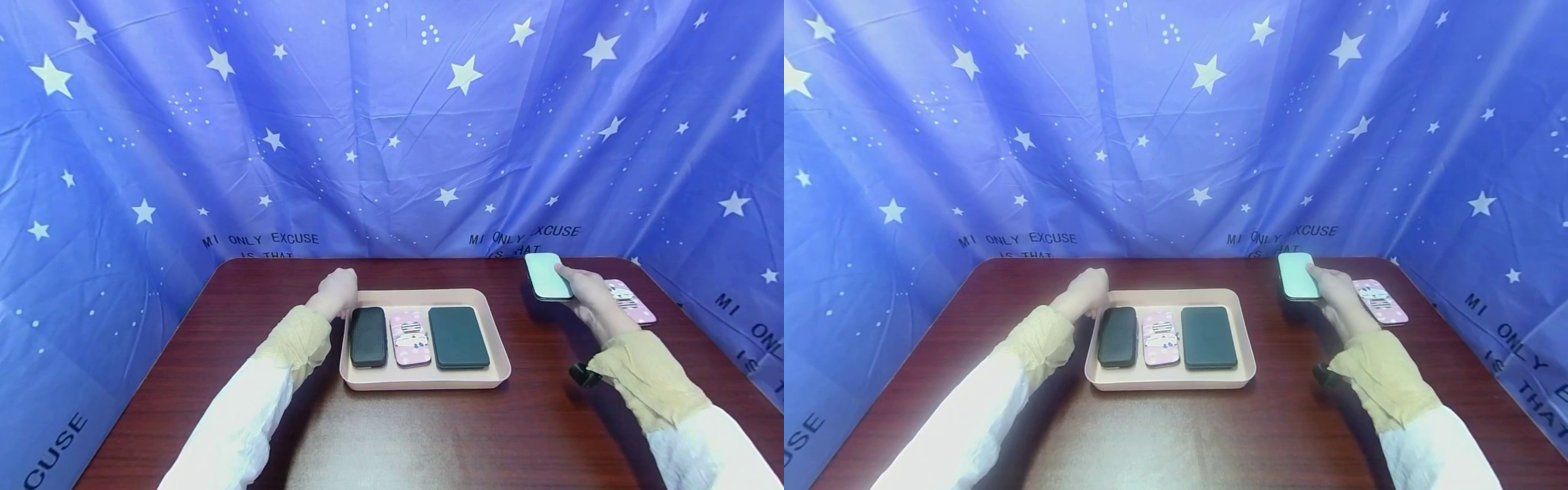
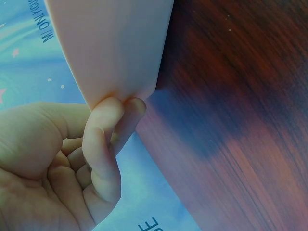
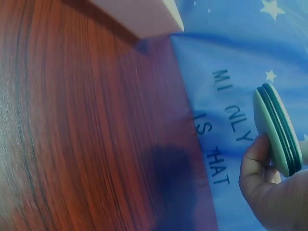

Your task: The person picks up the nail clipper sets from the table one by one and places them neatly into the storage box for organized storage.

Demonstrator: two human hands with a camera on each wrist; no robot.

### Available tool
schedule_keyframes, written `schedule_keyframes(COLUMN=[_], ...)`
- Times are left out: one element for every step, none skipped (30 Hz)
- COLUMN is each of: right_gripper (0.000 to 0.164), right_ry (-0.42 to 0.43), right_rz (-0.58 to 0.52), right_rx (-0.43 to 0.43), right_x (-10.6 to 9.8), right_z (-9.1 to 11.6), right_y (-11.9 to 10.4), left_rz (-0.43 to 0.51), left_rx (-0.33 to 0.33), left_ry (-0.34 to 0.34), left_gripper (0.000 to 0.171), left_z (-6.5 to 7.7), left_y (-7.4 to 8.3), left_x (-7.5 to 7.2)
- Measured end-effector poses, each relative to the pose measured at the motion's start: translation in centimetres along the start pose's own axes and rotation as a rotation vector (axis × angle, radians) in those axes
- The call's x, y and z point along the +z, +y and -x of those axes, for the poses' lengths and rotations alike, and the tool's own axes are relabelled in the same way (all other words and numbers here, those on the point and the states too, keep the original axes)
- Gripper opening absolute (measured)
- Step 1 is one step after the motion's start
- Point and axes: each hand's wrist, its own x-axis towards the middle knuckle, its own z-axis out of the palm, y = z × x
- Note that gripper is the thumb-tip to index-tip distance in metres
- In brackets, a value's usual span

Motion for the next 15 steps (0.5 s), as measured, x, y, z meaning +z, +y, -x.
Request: schedule_keyframes(right_gripper=[0.022,0.021,0.022,0.022,0.022,0.023,0.023,0.023,0.024,0.024,0.024,0.024,0.024,0.024,0.024], right_ry=[-0.004,-0.008,-0.008,-0.01,-0.015,-0.02,-0.024,-0.029,-0.032,-0.037,-0.04,-0.044,-0.049,-0.053,-0.058], right_rz=[-0.005,-0.011,-0.017,-0.02,-0.025,-0.033,-0.043,-0.054,-0.062,-0.071,-0.079,-0.083,-0.084,-0.084,-0.084], right_rx=[0.003,0.007,0.009,0.009,0.006,0.004,0.001,-0.002,-0.005,-0.007,-0.008,-0.008,-0.007,-0.007,-0.006], right_x=[0.2,0.3,0.5,0.7,0.9,1.1,1.2,1.4,1.6,1.8,2.0,2.2,2.4,2.6,2.8], right_z=[0.1,0.2,0.3,0.4,0.5,0.6,0.6,0.7,0.8,0.9,1.0,1.1,1.2,1.3,1.4], right_y=[0.0,-0.1,-0.1,-0.1,-0.2,-0.2,-0.3,-0.3,-0.4,-0.5,-0.5,-0.6,-0.6,-0.6,-0.7], left_rz=[0.0,0.001,0.003,0.004,0.004,0.005,0.004,0.006,0.006,0.006,0.006,0.007,0.008,0.01,0.01], left_rx=[0.0,-0.001,-0.002,-0.003,-0.004,-0.006,-0.007,-0.009,-0.01,-0.011,-0.011,-0.011,-0.011,-0.01,-0.009], left_ry=[0.0,-0.003,-0.006,-0.008,-0.01,-0.01,-0.009,-0.009,-0.008,-0.007,-0.006,-0.006,-0.007,-0.008,-0.008], left_gripper=[0.007,0.007,0.007,0.007,0.006,0.006,0.007,0.007,0.007,0.007,0.007,0.007,0.007,0.007,0.007], left_z=[0.0,0.0,0.0,-0.1,-0.1,-0.1,-0.1,-0.2,-0.2,-0.2,-0.2,-0.2,-0.2,-0.2,-0.2], left_y=[0.0,0.0,0.0,0.0,0.0,0.0,0.0,0.0,0.0,0.0,0.0,0.0,0.0,0.0,0.0], left_x=[0.0,0.0,0.0,0.0,0.0,0.0,0.0,0.0,0.0,0.0,0.0,0.1,0.0,0.0,0.0])
